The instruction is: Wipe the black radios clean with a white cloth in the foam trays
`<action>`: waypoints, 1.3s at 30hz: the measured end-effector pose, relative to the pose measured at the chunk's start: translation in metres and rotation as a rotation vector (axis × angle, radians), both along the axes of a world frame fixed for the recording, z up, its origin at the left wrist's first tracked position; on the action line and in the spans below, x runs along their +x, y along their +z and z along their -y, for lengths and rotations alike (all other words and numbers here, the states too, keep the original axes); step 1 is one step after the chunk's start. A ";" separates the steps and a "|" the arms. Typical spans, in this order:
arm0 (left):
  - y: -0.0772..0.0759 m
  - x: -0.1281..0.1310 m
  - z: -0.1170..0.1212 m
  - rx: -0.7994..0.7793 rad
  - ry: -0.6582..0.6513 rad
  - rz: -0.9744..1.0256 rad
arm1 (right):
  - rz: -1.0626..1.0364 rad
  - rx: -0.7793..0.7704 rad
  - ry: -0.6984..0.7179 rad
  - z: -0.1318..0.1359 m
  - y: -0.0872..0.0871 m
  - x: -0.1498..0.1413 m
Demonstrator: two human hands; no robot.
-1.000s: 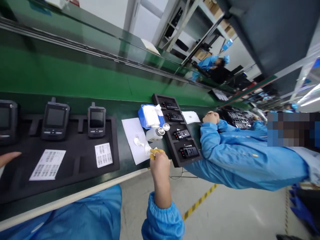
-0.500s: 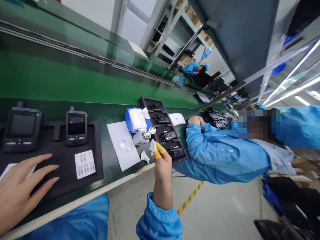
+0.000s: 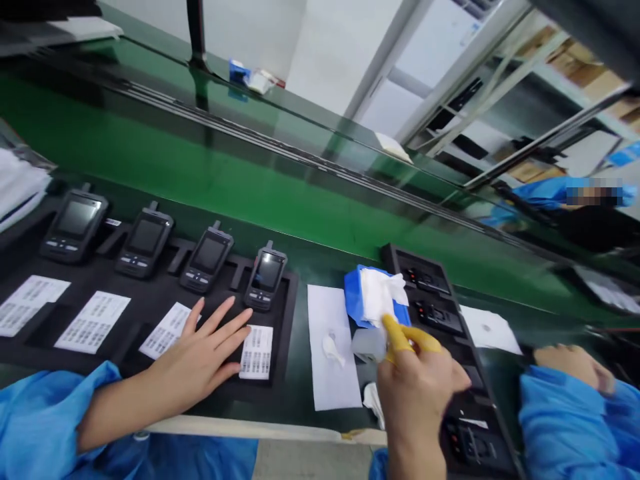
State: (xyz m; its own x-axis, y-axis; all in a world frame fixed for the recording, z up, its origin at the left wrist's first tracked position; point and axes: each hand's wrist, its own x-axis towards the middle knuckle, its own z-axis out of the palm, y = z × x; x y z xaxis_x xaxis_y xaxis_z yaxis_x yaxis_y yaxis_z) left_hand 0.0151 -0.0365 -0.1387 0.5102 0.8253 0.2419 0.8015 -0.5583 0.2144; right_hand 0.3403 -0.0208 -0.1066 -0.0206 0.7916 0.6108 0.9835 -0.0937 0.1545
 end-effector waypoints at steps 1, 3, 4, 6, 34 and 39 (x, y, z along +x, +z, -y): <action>0.001 0.001 0.000 -0.013 0.005 0.004 | -0.007 0.025 0.102 -0.011 0.003 -0.019; 0.003 0.003 -0.001 -0.032 0.022 0.010 | -0.024 0.009 0.332 -0.036 0.006 -0.059; 0.004 0.004 -0.002 -0.042 0.031 0.009 | -0.026 0.031 0.422 -0.049 0.007 -0.077; 0.005 0.006 -0.004 -0.058 0.039 -0.002 | -0.026 0.021 0.585 -0.074 0.005 -0.106; 0.000 0.007 -0.002 -0.027 0.067 -0.058 | 0.171 -0.117 0.863 -0.076 -0.022 -0.133; 0.000 0.008 -0.003 -0.004 0.059 -0.080 | 0.138 -0.042 0.699 -0.110 -0.023 -0.133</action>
State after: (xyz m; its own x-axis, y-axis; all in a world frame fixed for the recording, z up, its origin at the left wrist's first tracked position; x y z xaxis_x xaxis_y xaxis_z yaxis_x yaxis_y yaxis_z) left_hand 0.0236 -0.0330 -0.1391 0.4782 0.8555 0.1985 0.8476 -0.5088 0.1508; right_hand 0.2068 0.0889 -0.1299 -0.6067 0.5878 0.5351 0.7824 0.5606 0.2713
